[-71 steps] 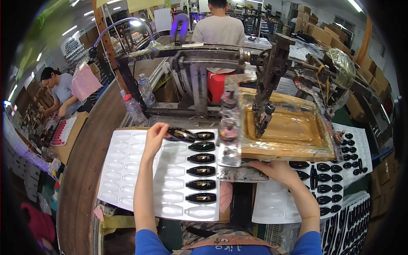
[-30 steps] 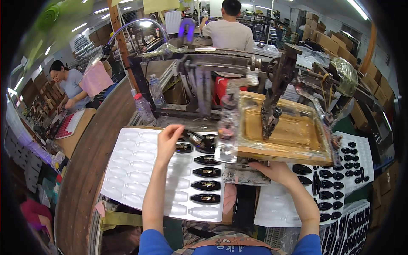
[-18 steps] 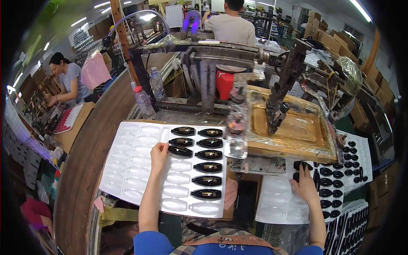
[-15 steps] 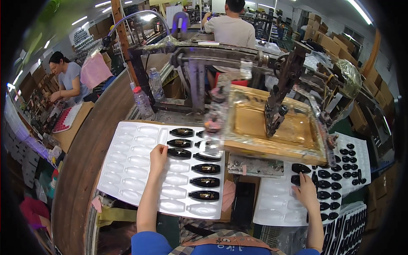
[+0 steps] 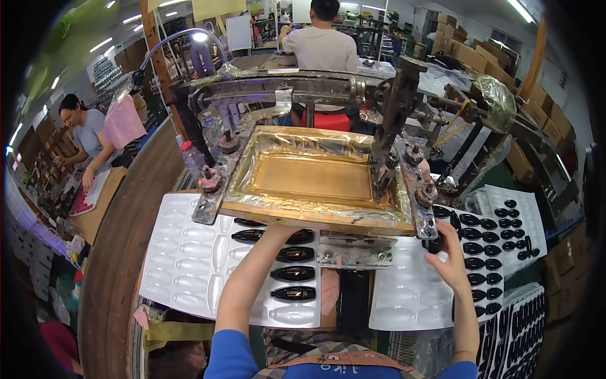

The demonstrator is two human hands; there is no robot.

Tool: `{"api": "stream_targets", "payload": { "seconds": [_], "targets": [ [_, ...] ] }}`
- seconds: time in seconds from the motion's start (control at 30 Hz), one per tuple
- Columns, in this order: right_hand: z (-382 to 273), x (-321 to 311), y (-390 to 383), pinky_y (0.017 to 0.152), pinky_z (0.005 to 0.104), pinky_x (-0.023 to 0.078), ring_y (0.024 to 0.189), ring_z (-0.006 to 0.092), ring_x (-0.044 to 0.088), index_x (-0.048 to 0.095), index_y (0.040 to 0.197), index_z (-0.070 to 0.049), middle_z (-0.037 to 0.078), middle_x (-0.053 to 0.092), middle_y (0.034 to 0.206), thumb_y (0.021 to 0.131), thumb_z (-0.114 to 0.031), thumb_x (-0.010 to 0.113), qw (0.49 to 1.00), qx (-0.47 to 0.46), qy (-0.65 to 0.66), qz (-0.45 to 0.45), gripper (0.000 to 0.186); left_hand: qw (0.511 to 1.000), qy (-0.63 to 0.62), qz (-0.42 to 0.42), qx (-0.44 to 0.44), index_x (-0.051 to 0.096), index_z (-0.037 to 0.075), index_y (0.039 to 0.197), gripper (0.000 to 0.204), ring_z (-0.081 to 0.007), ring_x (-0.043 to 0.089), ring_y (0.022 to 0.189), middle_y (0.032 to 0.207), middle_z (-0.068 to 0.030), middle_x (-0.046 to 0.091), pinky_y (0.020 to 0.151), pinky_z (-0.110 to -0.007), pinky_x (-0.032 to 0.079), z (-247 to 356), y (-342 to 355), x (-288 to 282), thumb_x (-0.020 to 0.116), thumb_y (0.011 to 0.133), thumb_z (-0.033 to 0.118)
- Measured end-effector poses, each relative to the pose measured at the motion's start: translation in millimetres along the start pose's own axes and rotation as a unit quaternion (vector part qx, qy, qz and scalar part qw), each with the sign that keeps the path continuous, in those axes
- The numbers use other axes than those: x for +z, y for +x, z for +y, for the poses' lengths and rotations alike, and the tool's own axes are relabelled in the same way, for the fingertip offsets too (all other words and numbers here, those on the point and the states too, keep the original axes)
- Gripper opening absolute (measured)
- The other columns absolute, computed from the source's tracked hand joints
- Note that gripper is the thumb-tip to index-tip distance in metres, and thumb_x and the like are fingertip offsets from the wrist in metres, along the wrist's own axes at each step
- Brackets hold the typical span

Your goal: Placing plastic components into a tray, using a manual screen-printing press to apply a logo, and organizing the results.

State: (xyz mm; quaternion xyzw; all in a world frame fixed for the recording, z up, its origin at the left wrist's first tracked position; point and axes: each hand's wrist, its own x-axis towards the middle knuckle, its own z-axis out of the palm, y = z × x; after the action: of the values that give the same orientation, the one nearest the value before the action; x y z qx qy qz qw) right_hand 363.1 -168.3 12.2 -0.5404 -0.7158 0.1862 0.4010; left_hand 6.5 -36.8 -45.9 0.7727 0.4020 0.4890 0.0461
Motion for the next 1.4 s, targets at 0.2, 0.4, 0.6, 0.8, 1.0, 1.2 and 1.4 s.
{"api": "stream_targets", "payload": {
  "seconds": [0.2,0.4,0.6,0.8,1.0,1.2,1.4],
  "targets": [
    [-8.5,51.4,48.6,0.087,0.0301,0.037,0.104,0.0198,0.046,0.043,0.117,-0.003,0.011,0.048,0.115,0.071,-0.019,0.067,0.995,0.000,0.017,-0.096,0.054,0.965,-0.217,0.006,-0.145,0.055,0.002,0.101,0.025,-0.0175,0.057,0.080,0.085,-0.0060,0.060,0.072,-0.026,0.044,-30.9,16.7,-0.5,0.057,0.077,0.007],
    [-51.3,82.3,59.9,0.085,0.0318,0.038,0.099,0.0261,0.050,0.056,0.101,-0.003,0.015,0.054,0.106,0.073,-0.032,0.065,0.987,-0.015,-0.057,-0.148,0.041,0.897,-0.351,0.082,-0.257,0.058,0.002,0.093,0.015,-0.0050,0.050,0.067,0.080,-0.0001,0.057,0.061,-0.017,0.041,2.3,8.7,-49.7,0.056,0.082,0.012],
    [-5.5,56.4,35.7,0.085,0.0356,0.038,0.099,0.0334,0.049,0.050,0.107,0.001,0.020,0.053,0.105,0.080,-0.027,0.053,0.996,0.033,-0.069,-0.048,0.038,0.875,-0.256,0.161,-0.378,0.055,-0.004,0.083,0.016,-0.0091,0.054,0.060,0.071,-0.0045,0.057,0.056,-0.021,0.046,-41.1,-97.0,-105.1,0.056,0.082,0.013],
    [48.1,23.5,19.3,0.082,0.0405,0.039,0.096,0.0388,0.048,0.050,0.103,0.003,0.023,0.052,0.104,0.078,-0.020,0.054,0.976,0.082,-0.192,-0.060,0.035,0.858,-0.137,0.111,-0.483,0.054,-0.001,0.072,0.022,-0.0076,0.047,0.044,0.055,-0.0015,0.052,0.042,-0.021,0.039,-69.2,-154.6,-97.4,0.057,0.082,0.019],
    [76.2,-6.8,-7.5,0.084,0.0402,0.039,0.099,0.0369,0.045,0.045,0.111,0.000,0.021,0.045,0.111,0.067,-0.014,0.065,0.892,0.092,-0.421,-0.139,0.051,0.895,0.174,0.030,-0.410,0.051,0.000,0.074,0.022,-0.0198,0.049,0.047,0.056,-0.0083,0.051,0.045,-0.031,0.038,-63.3,-164.3,-88.2,0.059,0.079,0.020],
    [51.1,-13.2,-10.3,0.064,0.0306,0.044,0.075,0.0253,0.052,0.050,0.104,-0.002,0.013,0.054,0.093,0.061,-0.008,0.069,0.944,0.109,-0.312,-0.016,0.046,0.954,0.093,0.106,-0.264,0.051,0.001,0.082,0.013,-0.0248,0.054,0.060,0.069,-0.0127,0.055,0.054,-0.034,0.043,2.5,-83.6,-79.9,0.057,0.079,0.012],
    [6.8,4.4,8.2,0.061,0.0210,0.041,0.092,0.0138,0.050,0.045,0.115,-0.007,0.007,0.044,0.117,0.063,-0.007,0.068,1.000,0.001,0.000,0.005,0.057,0.993,-0.029,-0.079,-0.083,0.051,0.001,0.104,0.028,-0.0299,0.050,0.101,0.101,-0.0160,0.055,0.085,-0.039,0.039,26.4,-9.0,-10.7,0.049,0.080,0.017]
  ]
}}
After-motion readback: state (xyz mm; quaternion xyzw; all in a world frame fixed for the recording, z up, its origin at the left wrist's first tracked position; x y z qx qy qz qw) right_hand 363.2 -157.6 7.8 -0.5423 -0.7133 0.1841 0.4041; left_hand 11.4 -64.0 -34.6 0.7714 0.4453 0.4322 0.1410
